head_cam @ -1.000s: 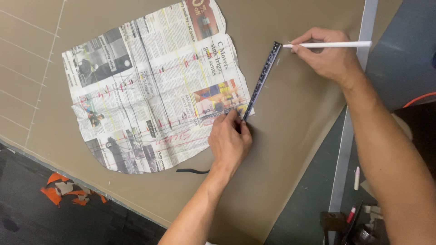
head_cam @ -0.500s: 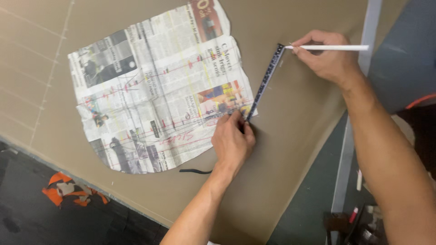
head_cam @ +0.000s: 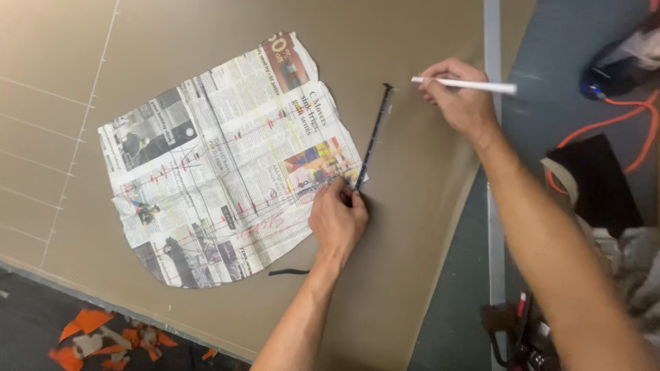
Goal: The person uses a flexible measuring tape and a white marker to draw straight lines on a large brown board. They repeatedly reposition the tape, mark points, and draw lines across the surface, occasionally using a newspaper as a template.
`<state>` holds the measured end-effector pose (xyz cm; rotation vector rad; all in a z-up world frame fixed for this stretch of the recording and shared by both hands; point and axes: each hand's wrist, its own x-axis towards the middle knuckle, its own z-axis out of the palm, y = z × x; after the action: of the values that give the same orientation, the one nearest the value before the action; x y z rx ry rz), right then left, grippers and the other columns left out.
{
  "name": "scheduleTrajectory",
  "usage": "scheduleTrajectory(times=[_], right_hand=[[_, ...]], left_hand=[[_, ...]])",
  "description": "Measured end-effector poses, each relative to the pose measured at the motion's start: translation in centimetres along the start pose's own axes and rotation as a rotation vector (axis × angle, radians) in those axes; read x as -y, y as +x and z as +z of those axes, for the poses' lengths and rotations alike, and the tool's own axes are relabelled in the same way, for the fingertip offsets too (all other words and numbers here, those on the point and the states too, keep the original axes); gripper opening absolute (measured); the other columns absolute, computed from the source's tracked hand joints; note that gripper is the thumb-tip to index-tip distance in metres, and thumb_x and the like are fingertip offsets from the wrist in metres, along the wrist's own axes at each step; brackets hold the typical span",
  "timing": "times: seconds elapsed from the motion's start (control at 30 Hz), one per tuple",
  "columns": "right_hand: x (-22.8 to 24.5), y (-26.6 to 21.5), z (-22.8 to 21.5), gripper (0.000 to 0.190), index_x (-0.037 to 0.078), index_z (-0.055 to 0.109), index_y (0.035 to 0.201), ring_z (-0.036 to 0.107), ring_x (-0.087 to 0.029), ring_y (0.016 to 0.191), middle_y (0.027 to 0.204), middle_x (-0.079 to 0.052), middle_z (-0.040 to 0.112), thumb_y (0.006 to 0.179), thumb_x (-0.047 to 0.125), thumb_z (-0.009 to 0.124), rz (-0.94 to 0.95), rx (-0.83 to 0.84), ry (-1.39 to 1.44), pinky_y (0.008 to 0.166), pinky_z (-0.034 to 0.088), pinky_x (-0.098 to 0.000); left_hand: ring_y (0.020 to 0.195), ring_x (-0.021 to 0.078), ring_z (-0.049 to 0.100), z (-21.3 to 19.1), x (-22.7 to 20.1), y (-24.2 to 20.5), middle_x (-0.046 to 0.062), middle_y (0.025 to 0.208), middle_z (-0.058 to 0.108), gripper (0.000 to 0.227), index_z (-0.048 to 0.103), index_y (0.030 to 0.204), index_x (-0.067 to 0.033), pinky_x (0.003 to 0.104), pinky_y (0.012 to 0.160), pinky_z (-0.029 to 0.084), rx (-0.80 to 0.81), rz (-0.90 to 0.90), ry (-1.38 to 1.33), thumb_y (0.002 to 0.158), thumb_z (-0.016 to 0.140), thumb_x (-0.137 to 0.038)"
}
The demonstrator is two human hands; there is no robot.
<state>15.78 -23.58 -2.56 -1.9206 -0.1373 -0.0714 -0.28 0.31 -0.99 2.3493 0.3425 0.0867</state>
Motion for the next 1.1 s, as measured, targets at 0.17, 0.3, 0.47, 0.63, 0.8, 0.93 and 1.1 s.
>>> scheduleTrajectory(times=[0.17,0.3,0.47,0.63,0.8,0.93,1.1], right_hand=[[3.1,-7.4,0.1,0.031,0.009,0.061,0.132,0.074,-0.015,0.101,0.115,-0.007,0.073,0.108,0.024,0.049,0.176,-0.170,0.376,0.079,0.062,-0.0275],[6.1,-15.7,-0.7,0.028,0.001,0.064,0.129,0.070,-0.015,0.098,0.112,-0.011,0.071,0.109,0.019,0.055,0.177,-0.259,0.411,0.082,0.059,-0.0279],[8.7,-26.5,1.9,0.026,-0.004,0.069,0.120,0.070,-0.015,0.083,0.102,-0.013,0.074,0.102,0.013,0.063,0.383,-0.324,0.324,0.070,0.058,-0.0284],[10.4,-39.0,4.3,0.030,-0.001,0.063,0.128,0.075,-0.018,0.101,0.109,-0.012,0.076,0.103,0.006,0.049,0.333,-0.211,-0.063,0.087,0.061,-0.0288],[10.7,-49.6,3.6,0.018,-0.001,0.068,0.120,0.076,-0.024,0.095,0.101,-0.015,0.075,0.104,0.005,0.061,0.450,-0.617,-0.644,0.077,0.059,-0.0354],[8.8,-54.6,4.8,0.018,0.002,0.071,0.111,0.074,-0.029,0.092,0.104,-0.017,0.073,0.098,0.012,0.078,0.647,-0.694,-0.908,0.076,0.056,-0.0402],[6.5,-55.9,5.4,0.031,0.001,0.067,0.111,0.067,-0.030,0.096,0.105,-0.018,0.069,0.090,0.017,0.082,0.501,-0.685,-0.926,0.086,0.054,-0.0406]], left_hand=[[0.079,0.0355,0.063,-1.4,1.0,-3.1,0.015,0.086,0.063,0.014,0.062,0.085,-0.0025,0.046,0.070,0.050,0.072,0.168,-0.140,0.084,0.073,-0.011],[0.077,0.0334,0.064,-3.6,0.7,-8.5,0.015,0.092,0.061,0.010,0.063,0.089,-0.0025,0.044,0.068,0.052,0.253,0.289,-0.294,0.087,0.069,-0.011],[0.070,0.0311,0.064,-6.3,-0.7,-13.7,0.014,0.088,0.059,0.043,0.061,0.119,-0.0071,0.043,0.064,0.054,0.477,0.139,-0.311,0.087,0.077,-0.031],[0.083,0.0364,0.068,-6.2,-0.7,-16.4,0.019,0.106,0.062,0.072,0.048,0.145,-0.0063,0.046,0.071,0.056,0.620,0.268,-0.302,0.087,0.076,-0.038],[0.093,0.0409,0.068,-2.1,-1.0,-19.0,0.020,0.112,0.064,0.065,0.052,0.141,-0.0017,0.049,0.081,0.055,0.676,0.617,-0.285,0.092,0.075,-0.038],[0.098,0.0342,0.066,2.3,-2.4,-21.2,0.017,0.113,0.063,0.055,0.059,0.138,-0.0057,0.044,0.090,0.052,0.607,0.874,-0.251,0.094,0.072,-0.037],[0.108,0.0347,0.060,3.2,-1.6,-22.0,0.018,0.114,0.060,0.059,0.059,0.136,-0.0035,0.045,0.096,0.047,0.621,0.915,-0.232,0.089,0.073,-0.038]])
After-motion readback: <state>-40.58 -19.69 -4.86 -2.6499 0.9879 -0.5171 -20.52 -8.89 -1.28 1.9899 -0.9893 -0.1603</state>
